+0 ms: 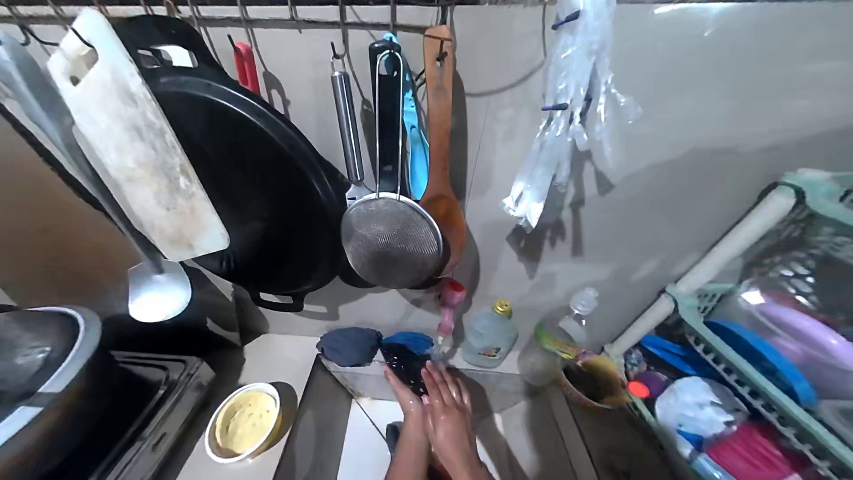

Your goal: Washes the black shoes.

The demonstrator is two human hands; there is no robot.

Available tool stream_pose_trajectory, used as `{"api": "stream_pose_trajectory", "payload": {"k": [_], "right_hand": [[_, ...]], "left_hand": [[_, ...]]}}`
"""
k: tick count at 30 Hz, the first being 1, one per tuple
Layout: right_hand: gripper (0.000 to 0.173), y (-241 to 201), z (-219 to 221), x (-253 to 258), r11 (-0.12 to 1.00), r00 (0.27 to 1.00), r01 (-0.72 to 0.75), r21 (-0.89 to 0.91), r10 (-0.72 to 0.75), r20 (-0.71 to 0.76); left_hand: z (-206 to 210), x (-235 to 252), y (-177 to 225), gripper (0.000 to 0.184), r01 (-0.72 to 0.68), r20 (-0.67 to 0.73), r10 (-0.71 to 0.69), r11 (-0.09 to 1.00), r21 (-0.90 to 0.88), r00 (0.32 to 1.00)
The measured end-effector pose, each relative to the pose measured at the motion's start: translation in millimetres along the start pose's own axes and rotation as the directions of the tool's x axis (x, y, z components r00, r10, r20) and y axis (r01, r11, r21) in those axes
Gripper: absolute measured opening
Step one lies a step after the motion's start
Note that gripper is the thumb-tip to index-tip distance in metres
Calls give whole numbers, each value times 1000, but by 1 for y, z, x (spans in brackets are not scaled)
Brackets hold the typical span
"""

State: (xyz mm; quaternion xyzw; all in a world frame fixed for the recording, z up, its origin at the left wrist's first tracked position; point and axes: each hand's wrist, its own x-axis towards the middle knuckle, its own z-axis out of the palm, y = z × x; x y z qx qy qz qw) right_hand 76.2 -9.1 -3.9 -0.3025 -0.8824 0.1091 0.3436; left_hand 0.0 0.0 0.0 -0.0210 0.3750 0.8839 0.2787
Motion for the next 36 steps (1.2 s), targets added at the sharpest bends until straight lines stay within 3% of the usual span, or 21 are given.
{"api": "stream_pose_trajectory", "payload": {"k": [3, 5, 8, 11, 13, 15, 18, 19, 21, 23, 29, 36], "right_hand": [[48, 17, 16, -14, 978, 983, -10, 209, 47, -175], [54, 14, 22, -15, 879, 949, -122, 461, 239, -206], [60, 2, 17, -2, 619, 846, -366, 695, 533, -30], [61, 13, 7, 16, 414, 788, -540, 733, 556, 265], [57, 20, 1, 27, 358, 777, -589, 725, 497, 385], [55, 24, -9, 40, 444, 816, -572, 690, 397, 421], [57, 35, -24, 54, 652, 866, -470, 594, 211, 454], [57, 40, -27, 56, 686, 861, -453, 569, 172, 479], [57, 45, -32, 58, 711, 863, -423, 561, 128, 489], [58, 48, -35, 57, 718, 864, -426, 551, 140, 484], [60, 42, -70, 65, 798, 808, -481, 363, 242, 537], [65, 21, -93, 71, 891, 783, -422, 169, 264, 564]], "left_hand": [[10, -1, 9, 74, 132, -85, -151, 971, -198, 985], [8, -4, 6, 75, 204, -89, -247, 918, -339, 965], [5, -6, 5, 73, 265, -52, -322, 853, -449, 945], [0, 5, 7, 73, 309, -30, -360, 840, -446, 933], [-3, 9, 10, 68, 286, -57, -343, 854, -435, 938], [-4, 10, 14, 66, 207, -123, -288, 873, -442, 950], [-16, 13, 24, 80, 119, -193, -215, 903, -413, 958], [-21, 15, 26, 79, 127, -202, -215, 918, -377, 956], [-27, 18, 26, 57, 170, -209, -230, 948, -270, 951], [-30, 15, 27, 42, 252, -197, -284, 952, -174, 938], [-41, 13, 8, 29, 468, -195, -474, 880, -81, 859], [-34, 11, -4, 26, 521, -152, -525, 851, -68, 837]]}}
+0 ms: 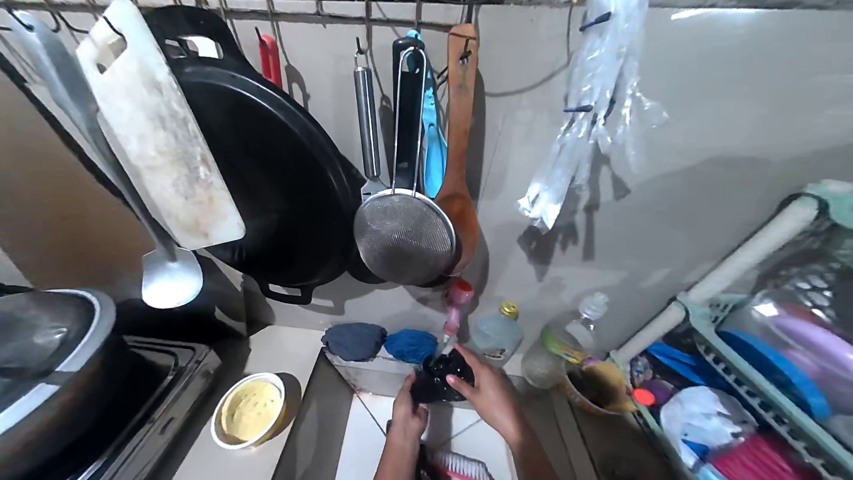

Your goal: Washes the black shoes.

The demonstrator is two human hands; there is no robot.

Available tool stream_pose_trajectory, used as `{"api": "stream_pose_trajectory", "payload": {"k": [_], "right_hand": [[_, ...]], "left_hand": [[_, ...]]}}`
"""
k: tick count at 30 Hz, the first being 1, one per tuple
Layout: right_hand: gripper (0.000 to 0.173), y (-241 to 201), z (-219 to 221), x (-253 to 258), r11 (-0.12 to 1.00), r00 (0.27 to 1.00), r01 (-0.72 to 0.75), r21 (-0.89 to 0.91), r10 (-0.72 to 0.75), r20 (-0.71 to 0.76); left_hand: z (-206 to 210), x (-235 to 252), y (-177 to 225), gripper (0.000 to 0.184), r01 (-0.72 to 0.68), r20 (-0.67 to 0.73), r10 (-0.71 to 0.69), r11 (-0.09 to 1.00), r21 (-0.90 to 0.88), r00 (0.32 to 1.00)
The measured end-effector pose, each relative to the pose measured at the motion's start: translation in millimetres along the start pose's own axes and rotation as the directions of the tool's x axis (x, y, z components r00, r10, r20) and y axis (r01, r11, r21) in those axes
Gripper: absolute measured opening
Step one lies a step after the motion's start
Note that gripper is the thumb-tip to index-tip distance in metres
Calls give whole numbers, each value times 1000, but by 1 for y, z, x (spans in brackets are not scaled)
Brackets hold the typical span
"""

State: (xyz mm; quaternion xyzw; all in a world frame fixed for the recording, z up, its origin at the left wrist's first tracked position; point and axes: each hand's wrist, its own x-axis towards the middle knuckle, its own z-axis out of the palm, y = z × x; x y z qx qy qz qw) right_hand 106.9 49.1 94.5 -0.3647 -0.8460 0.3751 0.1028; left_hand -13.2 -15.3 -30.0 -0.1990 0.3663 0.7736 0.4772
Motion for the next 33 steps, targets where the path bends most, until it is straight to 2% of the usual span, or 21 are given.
{"api": "stream_pose_trajectory", "payload": {"k": [3, 6, 9, 11, 13, 14, 16, 17, 18, 19, 20, 21, 22, 24, 25, 26, 27, 28, 29, 31, 33], "right_hand": [[65, 4, 6, 1, 1000, 998, -2, 18, 4, -64], [62, 11, 17, 4, 994, 987, 4, 108, 14, -163], [58, 26, 34, 0, 966, 958, 124, 225, -58, -279], [60, 49, 50, -5, 902, 929, 241, 358, -108, -355], [60, 78, 71, -7, 738, 898, 325, 591, -46, -438], [58, 90, 84, -8, 590, 894, 331, 736, 54, -445], [46, 100, 109, -16, 306, 882, 203, 930, 356, -309], [39, 103, 123, -23, 298, 849, 67, 952, 485, -211], [32, 109, 140, -32, 419, 842, -134, 898, 527, -120], [29, 119, 157, -43, 601, 880, -321, 732, 476, -5], [32, 126, 171, -51, 781, 913, -395, 483, 391, 113], [40, 131, 184, -55, 903, 925, -363, 228, 321, 201], [51, 139, 200, -57, 959, 933, -282, 35, 266, 241], [66, 177, 244, -61, 977, 981, -122, -176, 146, 128], [68, 203, 271, -60, 975, 997, -63, -215, 52, -58], [77, 224, 293, -55, 965, 968, -45, -258, -22, -250], [88, 206, 274, -50, 937, 978, -207, -281, 204, -39], [93, 199, 270, -42, 919, 954, -286, -270, 300, 11], [93, 198, 270, -38, 914, 946, -315, -257, 325, -2], [86, 160, 232, -32, 874, 885, -382, -299, 439, 155], [84, 137, 205, -31, 905, 899, -351, -240, 398, 184]], "left_hand": [[2, 3, 2, 31, -13, -1, 13, 1000, 14, 1000], [5, 0, 7, 34, -39, 16, 41, 996, -75, 999], [2, -2, 7, 37, -63, 111, 88, 976, -208, 990], [-5, 1, 5, 42, -43, 172, 81, 976, -215, 982], [-9, 3, 2, 37, -56, 183, 88, 983, -172, 979], [-9, 5, 1, 33, -58, 179, 85, 987, -152, 980], [-9, 6, -1, 30, -44, 172, 70, 988, -150, 983], [-7, 5, -2, 30, -34, 164, 62, 985, -168, 985], [-4, 3, -2, 30, -28, 152, 57, 983, -183, 987], [-2, 2, -2, 31, -27, 148, 56, 981, -192, 987], [-1, 1, -2, 32, -25, 149, 55, 980, -198, 987], [-1, 1, -2, 33, -24, 150, 54, 980, -200, 987], [-1, 1, -3, 35, -25, 147, 55, 980, -199, 988], [-2, 1, -5, 39, -30, 132, 58, 979, -203, 989], [-3, 1, -7, 41, -40, 129, 68, 977, -210, 989], [-4, 1, -9, 43, -50, 129, 81, 973, -224, 988], [-4, 0, -10, 44, -59, 130, 92, 969, -241, 987], [-6, 0, -11, 46, -66, 131, 101, 966, -250, 986], [-7, -1, -12, 49, -70, 126, 104, 965, -252, 987], [-7, -6, -13, 53, -75, 111, 105, 967, -244, 988], [-6, -13, -12, 56, -87, 119, 119, 965, -246, 986]]}}
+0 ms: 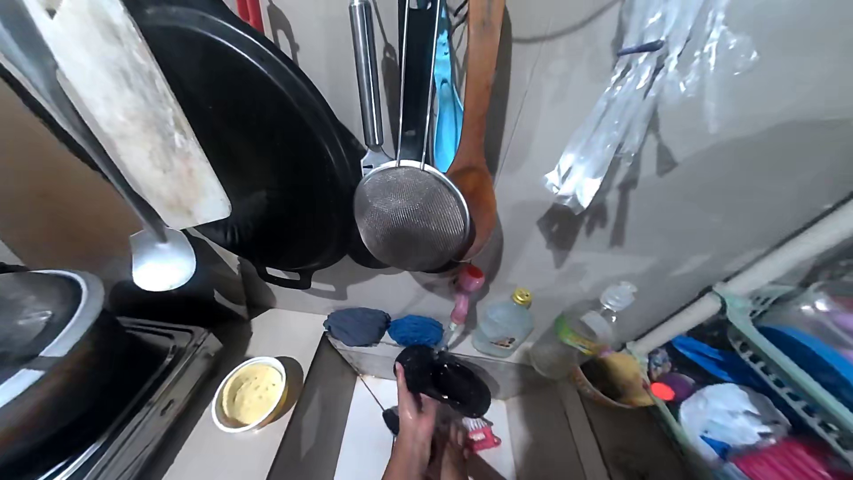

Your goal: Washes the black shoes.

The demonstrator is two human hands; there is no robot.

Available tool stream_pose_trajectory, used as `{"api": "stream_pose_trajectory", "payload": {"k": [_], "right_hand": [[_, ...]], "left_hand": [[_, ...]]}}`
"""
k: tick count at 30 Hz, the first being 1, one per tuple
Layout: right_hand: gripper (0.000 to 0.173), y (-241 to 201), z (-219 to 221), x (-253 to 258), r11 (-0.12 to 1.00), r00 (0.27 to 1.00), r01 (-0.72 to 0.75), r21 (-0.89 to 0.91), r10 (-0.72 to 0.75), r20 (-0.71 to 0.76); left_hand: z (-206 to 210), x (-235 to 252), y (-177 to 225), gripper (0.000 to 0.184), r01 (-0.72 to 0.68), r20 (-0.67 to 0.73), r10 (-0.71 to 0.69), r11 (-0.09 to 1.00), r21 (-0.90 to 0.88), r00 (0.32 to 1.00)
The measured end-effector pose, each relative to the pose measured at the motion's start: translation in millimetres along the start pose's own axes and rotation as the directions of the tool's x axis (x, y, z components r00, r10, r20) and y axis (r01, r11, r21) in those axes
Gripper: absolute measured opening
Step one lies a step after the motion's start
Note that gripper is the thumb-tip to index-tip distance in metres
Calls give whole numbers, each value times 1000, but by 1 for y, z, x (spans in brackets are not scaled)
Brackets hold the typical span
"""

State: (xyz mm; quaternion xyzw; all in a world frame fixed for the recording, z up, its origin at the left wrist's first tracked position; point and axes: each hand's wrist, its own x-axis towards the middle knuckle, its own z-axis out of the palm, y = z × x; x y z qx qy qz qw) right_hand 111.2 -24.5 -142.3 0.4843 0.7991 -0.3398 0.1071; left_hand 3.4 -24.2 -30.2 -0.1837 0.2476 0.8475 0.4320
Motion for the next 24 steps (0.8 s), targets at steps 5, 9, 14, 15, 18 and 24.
{"api": "stream_pose_trajectory", "payload": {"k": [5, 9, 14, 15, 18, 24], "right_hand": [[57, -17, -55, 4, 967, 992, 91, 240, -109, 66], [52, -20, -76, 16, 838, 976, 208, 504, -213, -47], [77, -43, -108, 7, 752, 927, 375, 542, -291, -237], [78, -47, -113, 7, 737, 898, 438, 515, -339, -279], [60, -56, -123, 7, 677, 779, 618, 400, -458, -429], [56, -59, -119, 1, 664, 665, 705, 249, -497, -558]], "left_hand": [[2, -11, 13, 41, -60, 114, 78, 986, -156, 990], [2, -16, 31, 28, -73, 227, 109, 984, -163, 968], [2, -21, 59, 22, -127, 363, 128, 992, -26, 923], [3, -23, 65, 20, -159, 369, 145, 987, 7, 918], [4, -24, 80, 21, -222, 392, 193, 974, 31, 899], [2, -18, 95, 29, -166, 429, 193, 981, -100, 883]]}}
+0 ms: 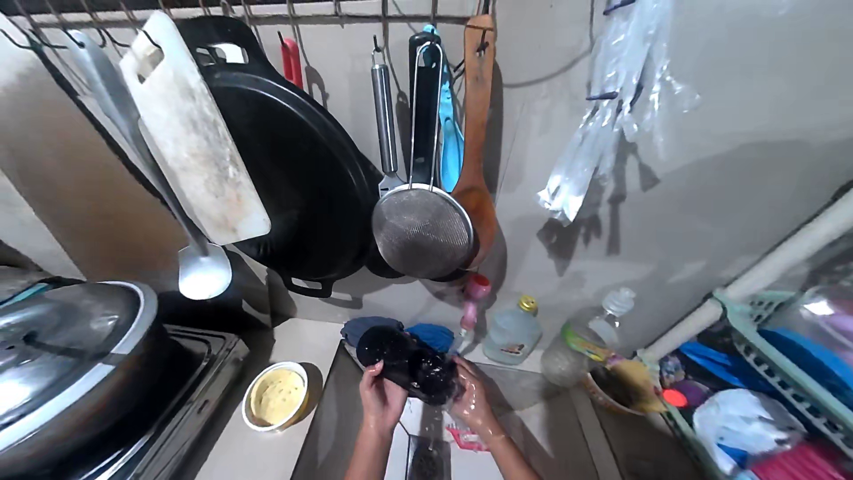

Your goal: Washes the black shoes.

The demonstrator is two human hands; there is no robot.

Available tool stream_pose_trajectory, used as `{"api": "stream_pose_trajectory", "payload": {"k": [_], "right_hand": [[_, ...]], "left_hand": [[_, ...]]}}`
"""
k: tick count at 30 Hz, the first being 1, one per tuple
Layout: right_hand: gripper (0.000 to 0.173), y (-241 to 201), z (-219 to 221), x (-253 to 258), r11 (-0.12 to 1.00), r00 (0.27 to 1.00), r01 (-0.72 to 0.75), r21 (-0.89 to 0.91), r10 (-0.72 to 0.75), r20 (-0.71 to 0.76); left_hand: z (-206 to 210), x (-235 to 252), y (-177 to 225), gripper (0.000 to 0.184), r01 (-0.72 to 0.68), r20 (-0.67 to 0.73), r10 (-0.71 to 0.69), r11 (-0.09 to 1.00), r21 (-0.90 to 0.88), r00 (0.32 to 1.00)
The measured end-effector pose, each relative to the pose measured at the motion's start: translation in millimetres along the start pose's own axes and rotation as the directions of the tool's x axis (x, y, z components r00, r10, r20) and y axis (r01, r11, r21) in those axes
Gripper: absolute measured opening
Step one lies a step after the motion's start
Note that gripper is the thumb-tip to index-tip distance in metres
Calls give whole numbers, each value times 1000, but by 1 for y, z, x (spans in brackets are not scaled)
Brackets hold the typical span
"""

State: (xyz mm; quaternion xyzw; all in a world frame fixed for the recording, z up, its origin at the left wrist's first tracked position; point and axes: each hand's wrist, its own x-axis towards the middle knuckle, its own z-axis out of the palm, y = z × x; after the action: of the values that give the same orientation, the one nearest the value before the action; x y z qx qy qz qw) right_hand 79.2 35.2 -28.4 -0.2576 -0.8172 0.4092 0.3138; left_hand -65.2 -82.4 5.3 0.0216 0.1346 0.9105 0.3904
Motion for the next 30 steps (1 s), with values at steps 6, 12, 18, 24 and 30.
{"api": "stream_pose_trajectory", "payload": {"k": [6, 12, 18, 24, 30], "right_hand": [[49, 12, 8, -18, 986, 991, 132, -99, -129, 42], [42, 31, 7, -14, 998, 998, 61, -13, -61, 0], [46, 26, 2, 1, 1000, 1000, -19, 11, 19, 24], [44, -2, -6, 16, 985, 970, -119, -128, 143, 195], [70, -21, -13, 45, 952, 921, -287, -108, 305, 242]], "left_hand": [[-18, 8, -6, 60, 94, 42, -90, 990, -106, 995], [-25, 9, -10, 51, 112, 87, -103, 989, -99, 991], [-16, 5, -1, 40, 119, 90, -127, 989, 89, 988], [-5, -15, 30, 28, 78, 8, -92, 881, 467, 996], [-27, -17, 44, 94, 16, 93, -343, 304, 952, 935]]}}
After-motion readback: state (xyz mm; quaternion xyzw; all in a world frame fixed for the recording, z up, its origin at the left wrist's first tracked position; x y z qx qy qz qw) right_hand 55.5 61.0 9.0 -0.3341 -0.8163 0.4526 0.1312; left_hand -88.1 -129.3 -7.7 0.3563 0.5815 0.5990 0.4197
